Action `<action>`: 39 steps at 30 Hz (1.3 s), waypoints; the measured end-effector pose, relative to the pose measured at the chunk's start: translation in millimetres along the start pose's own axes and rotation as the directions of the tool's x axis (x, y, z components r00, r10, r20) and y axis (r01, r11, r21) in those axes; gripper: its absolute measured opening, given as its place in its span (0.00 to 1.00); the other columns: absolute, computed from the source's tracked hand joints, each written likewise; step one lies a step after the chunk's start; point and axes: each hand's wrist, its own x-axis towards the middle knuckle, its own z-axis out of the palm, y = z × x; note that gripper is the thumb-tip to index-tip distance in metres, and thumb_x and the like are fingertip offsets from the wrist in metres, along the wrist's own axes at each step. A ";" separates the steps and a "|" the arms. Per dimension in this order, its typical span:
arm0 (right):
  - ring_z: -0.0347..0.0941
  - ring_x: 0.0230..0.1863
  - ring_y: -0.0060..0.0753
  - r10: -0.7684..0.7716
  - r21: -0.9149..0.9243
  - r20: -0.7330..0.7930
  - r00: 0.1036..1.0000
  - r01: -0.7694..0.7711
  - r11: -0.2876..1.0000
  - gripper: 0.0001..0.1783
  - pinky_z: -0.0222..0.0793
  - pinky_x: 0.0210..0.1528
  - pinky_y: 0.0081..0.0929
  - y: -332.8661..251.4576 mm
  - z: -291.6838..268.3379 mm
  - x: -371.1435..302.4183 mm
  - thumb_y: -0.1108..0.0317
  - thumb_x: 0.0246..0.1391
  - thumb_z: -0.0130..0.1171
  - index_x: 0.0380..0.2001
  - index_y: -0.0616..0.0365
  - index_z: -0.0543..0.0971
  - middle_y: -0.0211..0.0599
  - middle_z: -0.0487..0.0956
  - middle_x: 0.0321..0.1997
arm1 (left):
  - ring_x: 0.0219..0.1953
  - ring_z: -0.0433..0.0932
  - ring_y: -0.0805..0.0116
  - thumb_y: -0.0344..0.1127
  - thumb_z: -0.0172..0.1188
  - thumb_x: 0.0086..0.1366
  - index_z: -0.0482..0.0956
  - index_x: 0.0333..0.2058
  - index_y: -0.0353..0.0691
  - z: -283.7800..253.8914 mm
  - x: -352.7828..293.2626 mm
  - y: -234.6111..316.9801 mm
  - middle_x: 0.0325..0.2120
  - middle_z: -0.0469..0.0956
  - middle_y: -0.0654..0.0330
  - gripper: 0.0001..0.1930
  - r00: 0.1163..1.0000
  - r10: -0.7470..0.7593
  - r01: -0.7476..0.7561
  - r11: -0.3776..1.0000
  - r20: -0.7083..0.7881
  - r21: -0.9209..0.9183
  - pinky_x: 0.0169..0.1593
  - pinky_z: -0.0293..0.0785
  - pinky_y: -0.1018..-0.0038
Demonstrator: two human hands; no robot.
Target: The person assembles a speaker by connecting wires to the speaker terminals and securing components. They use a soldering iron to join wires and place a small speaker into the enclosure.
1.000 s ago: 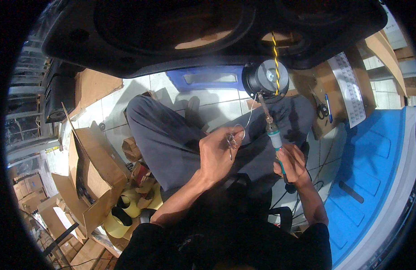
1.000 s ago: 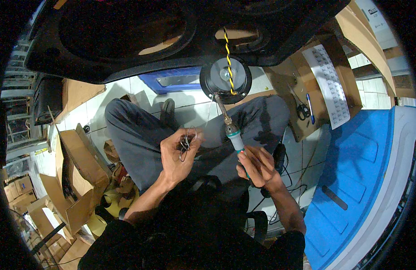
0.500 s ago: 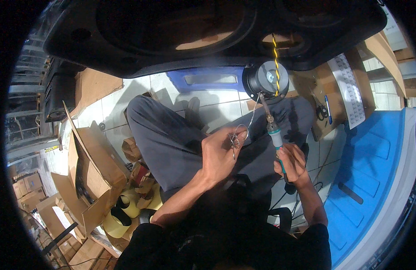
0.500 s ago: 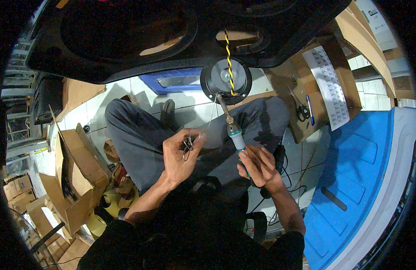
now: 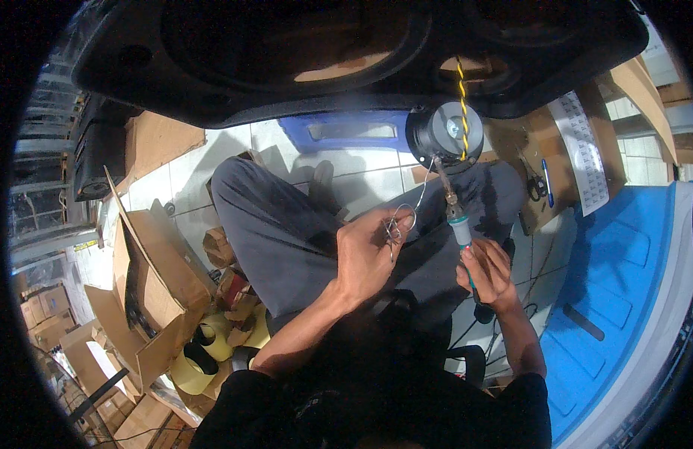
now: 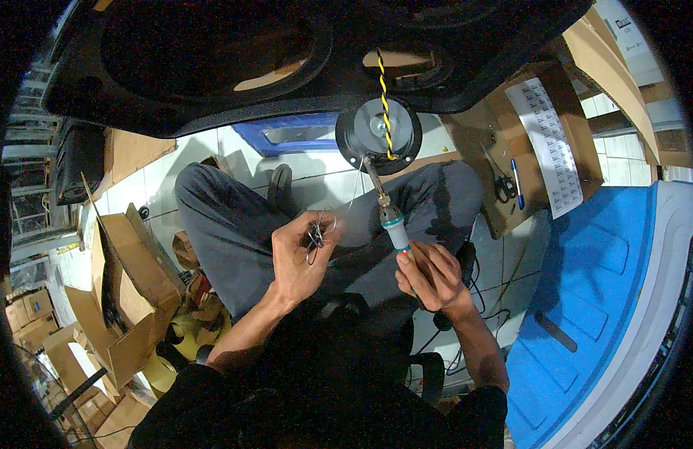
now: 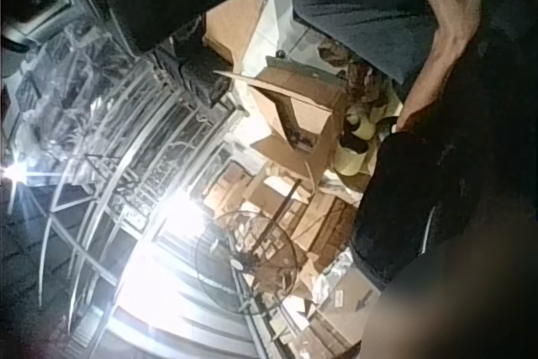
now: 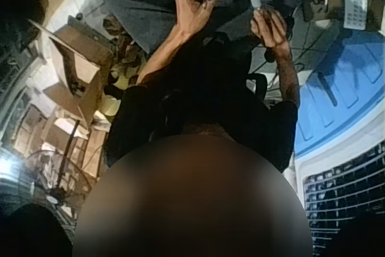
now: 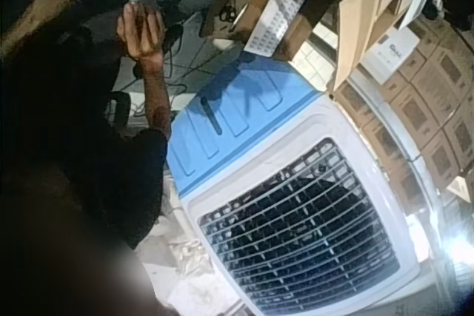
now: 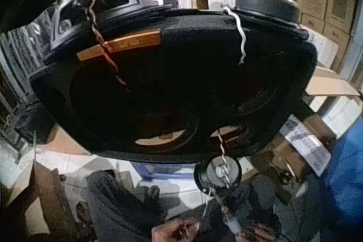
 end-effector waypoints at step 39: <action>0.82 0.47 0.46 -0.115 -0.132 0.053 0.992 0.122 0.984 0.23 0.79 0.55 0.46 -14.9 1.1 -17.4 0.59 0.61 0.63 0.57 0.53 0.78 0.46 0.86 0.39 | 0.24 0.74 0.81 0.31 0.66 0.68 0.84 0.39 0.31 -26.7 -16.6 -28.6 0.22 0.80 0.63 0.08 0.976 -0.133 0.130 0.991 -0.174 -0.030 0.29 0.71 0.79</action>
